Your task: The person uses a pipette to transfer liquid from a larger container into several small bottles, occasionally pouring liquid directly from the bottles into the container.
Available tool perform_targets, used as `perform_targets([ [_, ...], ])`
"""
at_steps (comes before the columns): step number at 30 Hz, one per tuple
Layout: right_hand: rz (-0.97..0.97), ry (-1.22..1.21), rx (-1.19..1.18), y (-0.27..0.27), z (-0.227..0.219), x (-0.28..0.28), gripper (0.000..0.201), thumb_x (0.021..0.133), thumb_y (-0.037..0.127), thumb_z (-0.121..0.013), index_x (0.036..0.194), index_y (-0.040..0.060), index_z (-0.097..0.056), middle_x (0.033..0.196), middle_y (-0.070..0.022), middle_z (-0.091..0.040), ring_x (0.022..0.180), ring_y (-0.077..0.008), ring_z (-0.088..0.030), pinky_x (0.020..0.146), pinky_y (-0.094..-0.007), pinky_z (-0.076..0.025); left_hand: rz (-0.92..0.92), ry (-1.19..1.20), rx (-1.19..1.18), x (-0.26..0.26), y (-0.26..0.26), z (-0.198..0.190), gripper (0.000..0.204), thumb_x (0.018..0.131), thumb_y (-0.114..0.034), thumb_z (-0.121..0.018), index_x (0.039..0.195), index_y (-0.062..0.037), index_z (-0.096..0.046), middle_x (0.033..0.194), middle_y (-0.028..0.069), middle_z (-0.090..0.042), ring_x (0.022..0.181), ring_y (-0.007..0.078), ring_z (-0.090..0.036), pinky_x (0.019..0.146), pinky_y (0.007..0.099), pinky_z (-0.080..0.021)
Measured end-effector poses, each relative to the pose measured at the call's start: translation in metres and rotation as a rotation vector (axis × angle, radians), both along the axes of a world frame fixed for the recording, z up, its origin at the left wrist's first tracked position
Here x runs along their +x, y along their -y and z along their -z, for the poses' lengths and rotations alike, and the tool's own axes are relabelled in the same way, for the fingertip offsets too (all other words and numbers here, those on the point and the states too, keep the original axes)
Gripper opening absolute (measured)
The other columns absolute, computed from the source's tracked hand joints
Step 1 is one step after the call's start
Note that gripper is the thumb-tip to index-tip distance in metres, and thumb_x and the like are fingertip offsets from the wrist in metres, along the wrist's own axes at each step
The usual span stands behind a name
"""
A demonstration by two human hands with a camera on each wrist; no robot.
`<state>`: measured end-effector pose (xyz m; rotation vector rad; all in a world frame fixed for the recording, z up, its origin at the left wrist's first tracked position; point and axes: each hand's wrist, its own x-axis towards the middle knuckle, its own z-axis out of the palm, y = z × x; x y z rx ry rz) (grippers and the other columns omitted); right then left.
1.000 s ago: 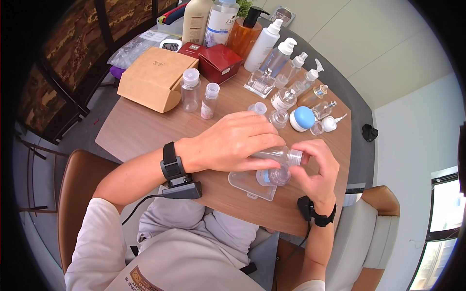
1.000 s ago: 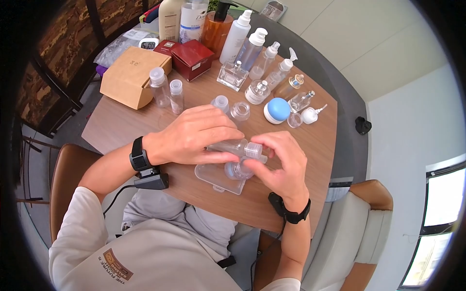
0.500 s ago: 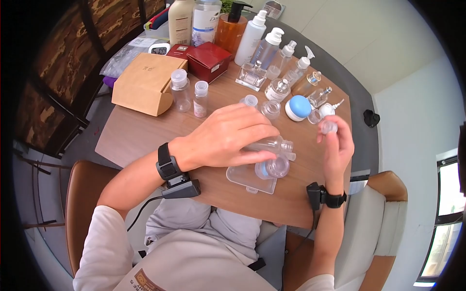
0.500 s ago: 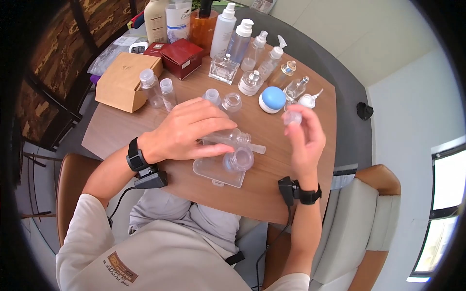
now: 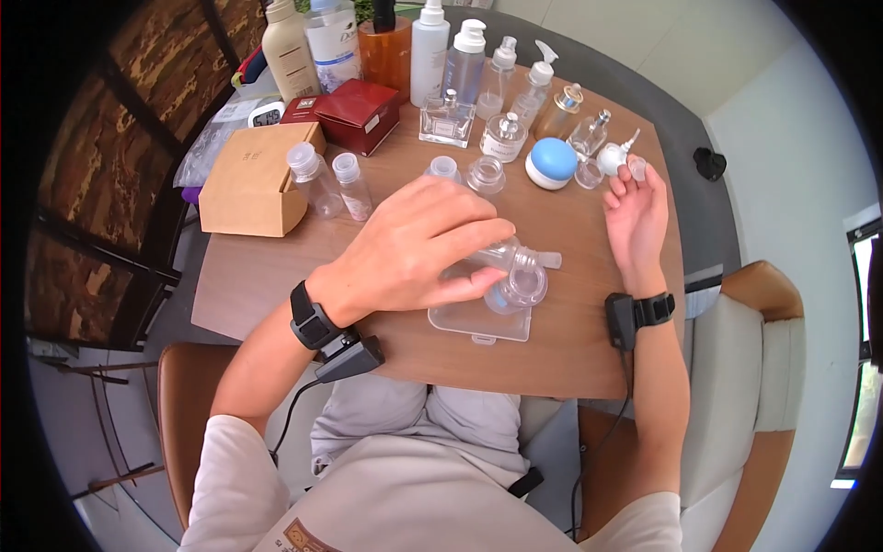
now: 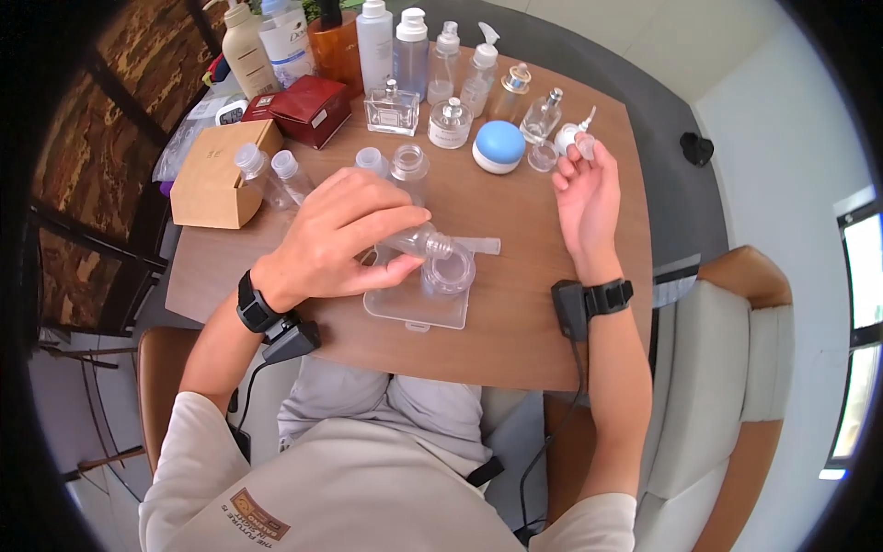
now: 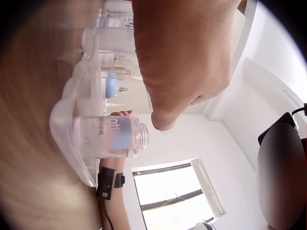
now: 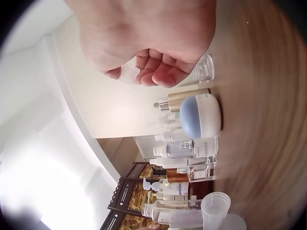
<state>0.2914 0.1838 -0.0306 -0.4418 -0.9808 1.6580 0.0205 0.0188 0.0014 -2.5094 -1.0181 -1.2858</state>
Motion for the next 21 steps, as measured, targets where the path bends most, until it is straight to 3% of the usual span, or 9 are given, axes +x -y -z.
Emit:
perform_targets([
  [21,0.034,-0.017,-0.035,-0.0092,0.0089,0.0075,0.03,0.097,0.029,-0.056,0.114,0.004,-0.055,0.094,-0.0013,-0.051,0.077,-0.01,-0.043,0.067,-0.0235,-0.038,-0.056,-0.115,0.081,0.0022,-0.0038,0.0011,0.049,0.059,-0.007,-0.083,0.106,-0.0111,-0.071,0.103,0.0039,-0.065,0.096,0.0247,-0.059,0.095,0.0477,-0.048],
])
